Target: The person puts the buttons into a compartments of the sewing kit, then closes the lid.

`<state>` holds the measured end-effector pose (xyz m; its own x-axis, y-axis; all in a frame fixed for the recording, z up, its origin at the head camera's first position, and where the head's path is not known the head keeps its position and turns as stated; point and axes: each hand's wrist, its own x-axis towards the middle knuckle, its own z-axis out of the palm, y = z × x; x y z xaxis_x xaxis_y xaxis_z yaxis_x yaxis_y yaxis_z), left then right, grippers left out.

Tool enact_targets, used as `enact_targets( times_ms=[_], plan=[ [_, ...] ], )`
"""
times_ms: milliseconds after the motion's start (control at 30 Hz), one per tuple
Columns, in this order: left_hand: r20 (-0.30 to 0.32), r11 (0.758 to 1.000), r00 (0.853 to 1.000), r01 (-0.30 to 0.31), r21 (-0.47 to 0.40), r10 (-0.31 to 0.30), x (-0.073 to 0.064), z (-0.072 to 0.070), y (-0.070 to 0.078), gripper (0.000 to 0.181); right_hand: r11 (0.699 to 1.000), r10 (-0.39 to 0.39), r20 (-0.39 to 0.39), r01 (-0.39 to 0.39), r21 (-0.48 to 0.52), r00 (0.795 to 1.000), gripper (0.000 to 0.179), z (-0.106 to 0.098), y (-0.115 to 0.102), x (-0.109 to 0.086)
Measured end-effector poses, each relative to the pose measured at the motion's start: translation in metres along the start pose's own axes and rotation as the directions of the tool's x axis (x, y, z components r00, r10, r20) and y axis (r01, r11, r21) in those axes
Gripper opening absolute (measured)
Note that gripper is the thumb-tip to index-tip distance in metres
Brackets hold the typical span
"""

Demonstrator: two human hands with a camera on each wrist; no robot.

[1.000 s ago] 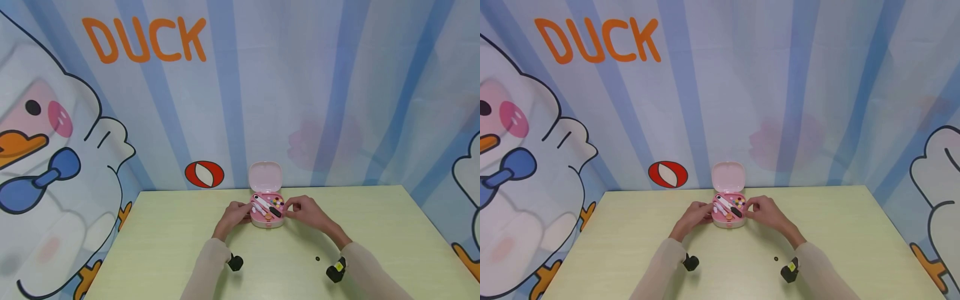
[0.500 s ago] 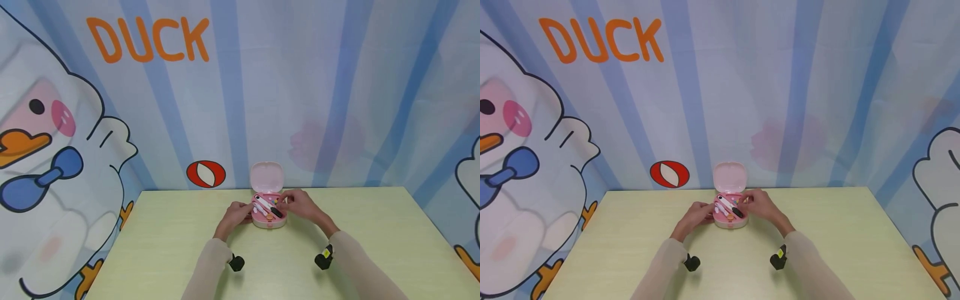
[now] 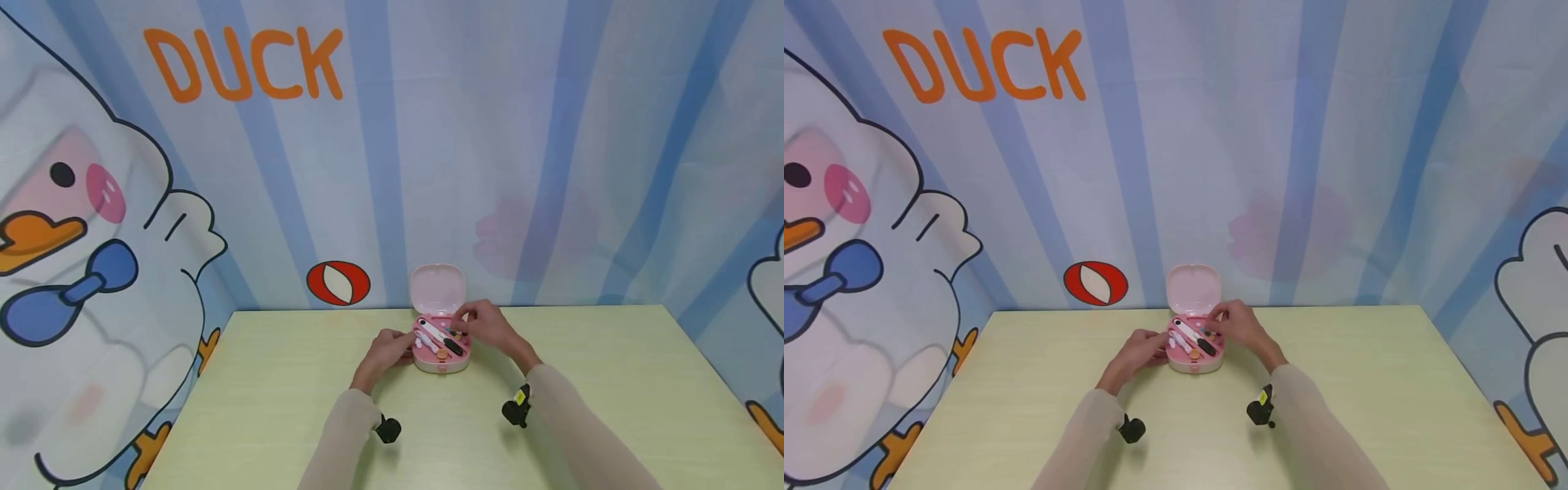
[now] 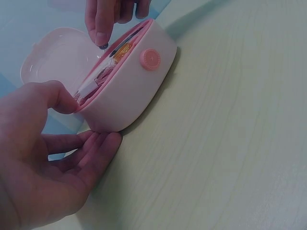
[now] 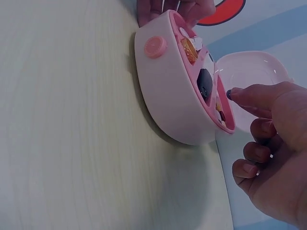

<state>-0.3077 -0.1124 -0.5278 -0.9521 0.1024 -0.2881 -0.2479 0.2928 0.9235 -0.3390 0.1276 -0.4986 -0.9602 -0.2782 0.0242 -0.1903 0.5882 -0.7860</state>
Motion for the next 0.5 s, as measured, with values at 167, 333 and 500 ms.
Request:
enact_targets(
  times_ms=[167, 333, 500],
  plan=[
    [-0.006, 1.000, 1.000, 0.006, 0.011, -0.006, -0.0008, -0.0001, 0.0009, 0.046, 0.999, 0.035, -0.018, -0.034, 0.007, 0.999, 0.010, 0.0020, -0.0001, 0.0039],
    [-0.007, 1.000, 1.000, 0.007, 0.019, -0.007, -0.0002, 0.0003, 0.0007, 0.047, 0.999, 0.053, -0.026, -0.053, 0.007, 0.998, 0.011, 0.0057, 0.0022, 0.0077],
    [-0.015, 1.000, 1.000, 0.019, 0.021, -0.019, -0.0008, 0.0009, 0.0016, 0.048, 0.996, 0.085, -0.027, -0.085, 0.008, 0.996, 0.012, 0.0084, 0.0015, 0.0102]
  ],
)
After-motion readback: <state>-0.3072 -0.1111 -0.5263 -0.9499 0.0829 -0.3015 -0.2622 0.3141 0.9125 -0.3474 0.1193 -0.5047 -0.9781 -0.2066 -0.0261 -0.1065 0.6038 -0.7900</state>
